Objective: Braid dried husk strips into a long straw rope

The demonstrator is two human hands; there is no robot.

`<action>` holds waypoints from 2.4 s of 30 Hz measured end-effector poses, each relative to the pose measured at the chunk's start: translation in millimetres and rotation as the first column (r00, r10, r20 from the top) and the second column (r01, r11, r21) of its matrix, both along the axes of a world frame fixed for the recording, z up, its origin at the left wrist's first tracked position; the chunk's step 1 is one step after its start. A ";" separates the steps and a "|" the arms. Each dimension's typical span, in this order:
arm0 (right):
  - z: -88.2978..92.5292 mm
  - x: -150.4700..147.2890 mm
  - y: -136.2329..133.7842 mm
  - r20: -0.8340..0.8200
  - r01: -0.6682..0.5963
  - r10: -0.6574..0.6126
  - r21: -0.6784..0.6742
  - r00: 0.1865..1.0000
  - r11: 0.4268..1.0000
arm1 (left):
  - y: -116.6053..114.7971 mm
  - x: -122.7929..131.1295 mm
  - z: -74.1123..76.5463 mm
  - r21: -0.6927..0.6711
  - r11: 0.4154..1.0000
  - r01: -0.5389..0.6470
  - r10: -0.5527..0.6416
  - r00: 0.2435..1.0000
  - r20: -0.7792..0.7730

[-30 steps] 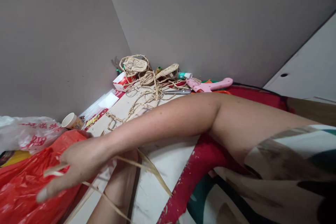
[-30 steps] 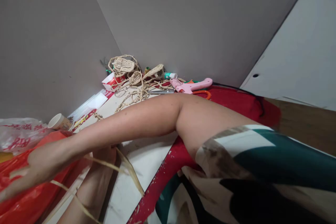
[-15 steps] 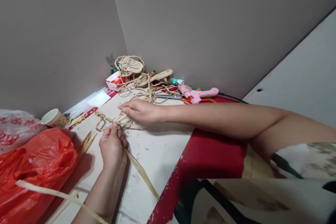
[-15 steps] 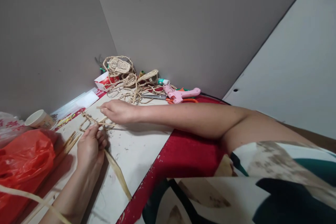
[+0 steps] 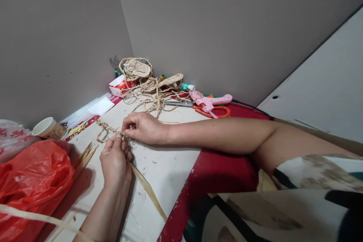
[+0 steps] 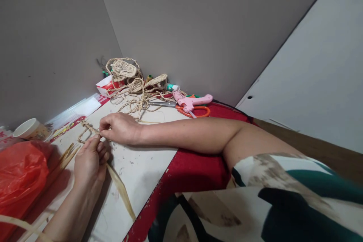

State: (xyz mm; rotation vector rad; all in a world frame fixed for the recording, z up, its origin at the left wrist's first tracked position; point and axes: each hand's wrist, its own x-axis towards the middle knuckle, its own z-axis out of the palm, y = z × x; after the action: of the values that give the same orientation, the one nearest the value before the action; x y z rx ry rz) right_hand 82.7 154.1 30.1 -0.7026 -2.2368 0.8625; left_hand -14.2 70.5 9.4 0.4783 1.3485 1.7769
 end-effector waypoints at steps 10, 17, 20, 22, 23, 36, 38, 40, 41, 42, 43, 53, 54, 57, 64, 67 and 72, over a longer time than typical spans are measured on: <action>-12.6 -5.5 1.9 -0.074 0.010 -0.011 -0.017 0.997 1.000 | -0.3 3.5 1.2 -0.013 1.000 -0.021 0.021 0.999 -0.044; -15.8 -9.4 3.3 -0.158 -0.041 0.014 -0.170 0.987 0.985 | -0.7 3.5 -0.1 -0.001 0.999 -0.044 0.043 0.996 -0.073; -13.1 -10.9 4.0 -0.223 -0.127 0.038 -0.396 0.974 0.910 | -0.6 3.8 1.1 0.009 0.999 -0.042 0.043 0.997 -0.061; -11.1 -11.3 4.1 -0.261 -0.192 0.049 -0.559 0.964 0.807 | -0.3 3.5 1.5 0.007 0.999 -0.040 0.040 0.998 -0.050; -10.9 -11.4 4.2 -0.276 -0.218 0.051 -0.617 0.960 0.756 | 0.1 3.0 1.5 0.005 0.999 -0.034 0.034 0.998 -0.045; 13.7 6.3 10.5 -0.065 -0.011 0.009 -0.028 0.998 1.000 | 3.3 -0.4 5.8 -0.041 0.999 -0.017 0.017 1.000 -0.007; 21.0 8.5 14.5 -0.032 -0.012 0.017 0.145 0.999 0.989 | 3.7 -1.3 5.7 -0.031 0.999 0.010 -0.010 1.000 -0.002; 22.7 6.4 18.2 0.117 -0.108 0.086 0.194 0.989 0.975 | 3.9 -2.6 5.9 -0.022 0.999 0.029 -0.029 1.000 0.003; 22.2 4.3 19.8 0.204 -0.165 0.129 0.170 0.970 0.971 | 3.9 -3.1 6.3 -0.020 0.999 0.034 -0.034 0.999 0.005; 21.6 2.0 21.1 0.281 -0.219 0.176 0.127 0.943 0.967 | 3.6 -3.4 6.8 -0.019 0.999 0.034 -0.034 0.999 0.006; 21.1 -0.1 22.3 0.342 -0.263 0.222 0.077 0.913 0.962 | 3.3 -3.5 7.2 -0.019 0.999 0.030 -0.030 1.000 0.005; 29.4 0.5 19.7 0.389 -0.247 0.367 -0.324 0.845 0.913 | 4.7 -7.9 -5.1 -0.053 0.996 -0.068 0.059 0.986 -0.155; 28.1 -0.2 16.7 0.342 -0.242 0.395 -0.413 0.852 0.878 | 4.5 -9.3 -6.4 -0.053 0.996 -0.073 0.063 0.982 -0.180; 21.9 -2.1 6.7 0.231 -0.217 0.404 -0.563 0.885 0.798 | 3.2 -11.9 -8.4 -0.051 0.996 -0.071 0.057 0.968 -0.243; 9.7 0.2 -9.9 0.280 -0.155 0.252 -0.324 0.926 0.933 | 5.1 -5.7 -3.7 -0.066 0.994 -0.091 0.081 0.988 -0.135; 8.2 -0.9 -12.9 0.370 -0.113 0.109 -0.011 0.923 0.993 | 4.9 -3.6 -0.7 -0.075 0.994 -0.084 0.077 0.992 -0.098; 5.7 -3.1 -20.6 0.478 -0.122 0.025 0.171 0.878 0.978 | 4.0 -4.8 0.3 -0.074 0.996 -0.057 0.051 0.996 -0.077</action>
State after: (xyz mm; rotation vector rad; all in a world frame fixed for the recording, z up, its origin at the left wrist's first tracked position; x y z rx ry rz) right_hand 79.6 133.5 35.7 -0.8035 -2.7560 0.5256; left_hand -19.0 74.5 9.7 0.4752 1.4886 1.7596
